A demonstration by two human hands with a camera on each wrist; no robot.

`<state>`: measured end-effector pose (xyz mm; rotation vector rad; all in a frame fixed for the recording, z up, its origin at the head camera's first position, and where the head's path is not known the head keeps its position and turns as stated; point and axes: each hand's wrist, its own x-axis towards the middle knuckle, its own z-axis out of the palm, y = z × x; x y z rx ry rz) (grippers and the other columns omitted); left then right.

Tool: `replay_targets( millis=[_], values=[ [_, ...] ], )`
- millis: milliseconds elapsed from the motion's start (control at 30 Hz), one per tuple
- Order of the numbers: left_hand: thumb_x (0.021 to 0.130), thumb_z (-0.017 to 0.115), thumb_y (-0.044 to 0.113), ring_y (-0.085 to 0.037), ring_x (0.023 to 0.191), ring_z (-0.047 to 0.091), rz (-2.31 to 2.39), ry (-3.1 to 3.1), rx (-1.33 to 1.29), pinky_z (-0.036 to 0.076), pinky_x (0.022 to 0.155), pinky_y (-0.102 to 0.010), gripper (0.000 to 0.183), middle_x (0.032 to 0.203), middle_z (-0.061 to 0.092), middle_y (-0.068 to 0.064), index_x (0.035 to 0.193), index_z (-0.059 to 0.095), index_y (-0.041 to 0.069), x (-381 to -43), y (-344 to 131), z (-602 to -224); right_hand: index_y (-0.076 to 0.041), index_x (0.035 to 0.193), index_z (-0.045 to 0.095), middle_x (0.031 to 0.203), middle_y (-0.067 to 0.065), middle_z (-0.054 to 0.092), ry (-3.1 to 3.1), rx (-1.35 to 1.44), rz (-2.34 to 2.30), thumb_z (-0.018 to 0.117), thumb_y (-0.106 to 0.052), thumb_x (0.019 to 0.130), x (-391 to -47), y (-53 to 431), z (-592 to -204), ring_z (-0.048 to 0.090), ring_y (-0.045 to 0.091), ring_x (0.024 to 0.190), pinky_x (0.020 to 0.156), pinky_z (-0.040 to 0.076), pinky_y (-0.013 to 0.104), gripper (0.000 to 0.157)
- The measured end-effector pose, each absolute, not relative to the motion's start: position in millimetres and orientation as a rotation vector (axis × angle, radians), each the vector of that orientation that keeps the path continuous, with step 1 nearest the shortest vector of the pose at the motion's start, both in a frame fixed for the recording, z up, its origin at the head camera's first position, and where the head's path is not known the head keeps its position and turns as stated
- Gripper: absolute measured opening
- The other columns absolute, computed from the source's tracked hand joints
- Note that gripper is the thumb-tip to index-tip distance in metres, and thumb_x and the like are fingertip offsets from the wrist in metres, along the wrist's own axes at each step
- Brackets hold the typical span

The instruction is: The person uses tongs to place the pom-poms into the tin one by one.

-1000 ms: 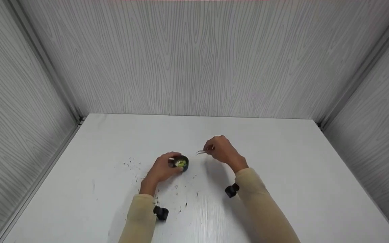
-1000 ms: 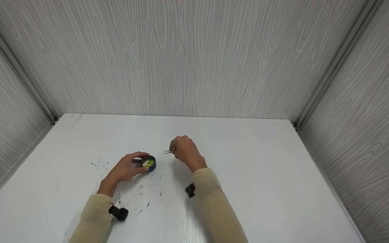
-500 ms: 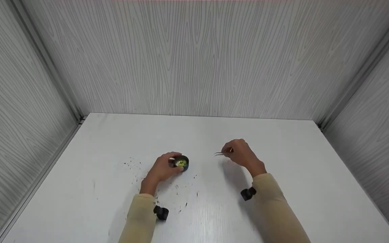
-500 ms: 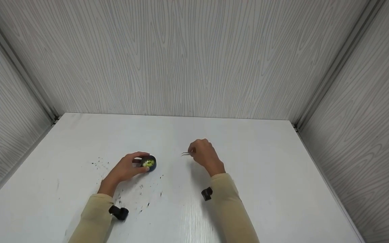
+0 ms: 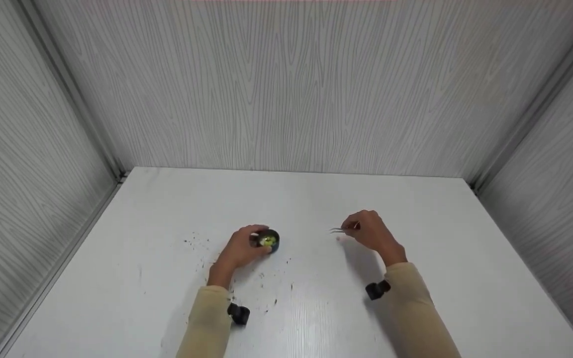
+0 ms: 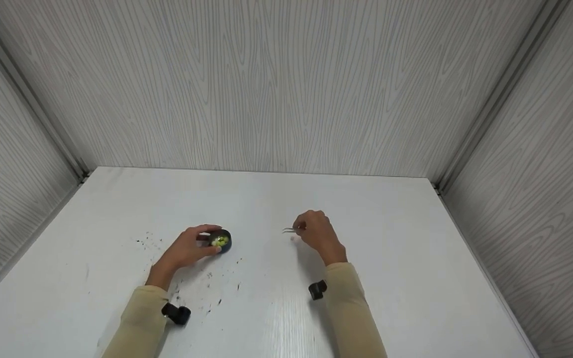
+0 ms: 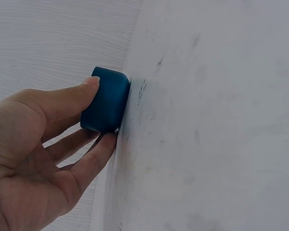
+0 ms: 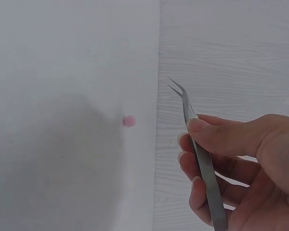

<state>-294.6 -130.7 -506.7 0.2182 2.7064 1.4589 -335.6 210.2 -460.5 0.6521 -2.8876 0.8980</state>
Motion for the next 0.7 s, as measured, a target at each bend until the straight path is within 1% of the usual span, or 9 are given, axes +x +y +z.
replay_targets(
  millis=[233, 533, 700],
  values=[
    [0.091, 0.078, 0.009, -0.038, 0.129, 0.062, 1.464, 2.704, 0.216, 0.049, 0.111, -0.053, 0.052, 0.143, 0.061, -0.018, 0.14, 0.062, 0.008, -294, -130, -507, -0.004, 0.098, 0.082, 0.093, 0.011, 0.078, -2.915, 0.565, 0.927, 0.074, 0.001, 0.091, -337, 222, -464, 0.067, 0.021, 0.083, 0.073, 0.055, 0.034, 0.012],
    [0.091, 0.078, 0.007, -0.035, 0.124, 0.065, 1.471, 2.701, 0.242, 0.052, 0.108, -0.051, 0.052, 0.139, 0.063, -0.018, 0.14, 0.062, 0.007, -294, -132, -508, -0.003, 0.098, 0.082, 0.093, 0.013, 0.077, -2.947, 0.531, 0.907, 0.074, 0.002, 0.09, -339, 226, -473, 0.068, 0.024, 0.086, 0.078, 0.058, 0.04, 0.012],
    [0.09, 0.078, 0.007, -0.036, 0.124, 0.065, 1.467, 2.708, 0.256, 0.052, 0.107, -0.052, 0.051, 0.138, 0.064, -0.018, 0.139, 0.062, 0.006, -294, -132, -506, -0.003, 0.097, 0.082, 0.093, 0.013, 0.077, -2.958, 0.489, 0.906, 0.073, 0.002, 0.091, -341, 229, -478, 0.068, 0.024, 0.085, 0.076, 0.058, 0.04, 0.012]
  ],
)
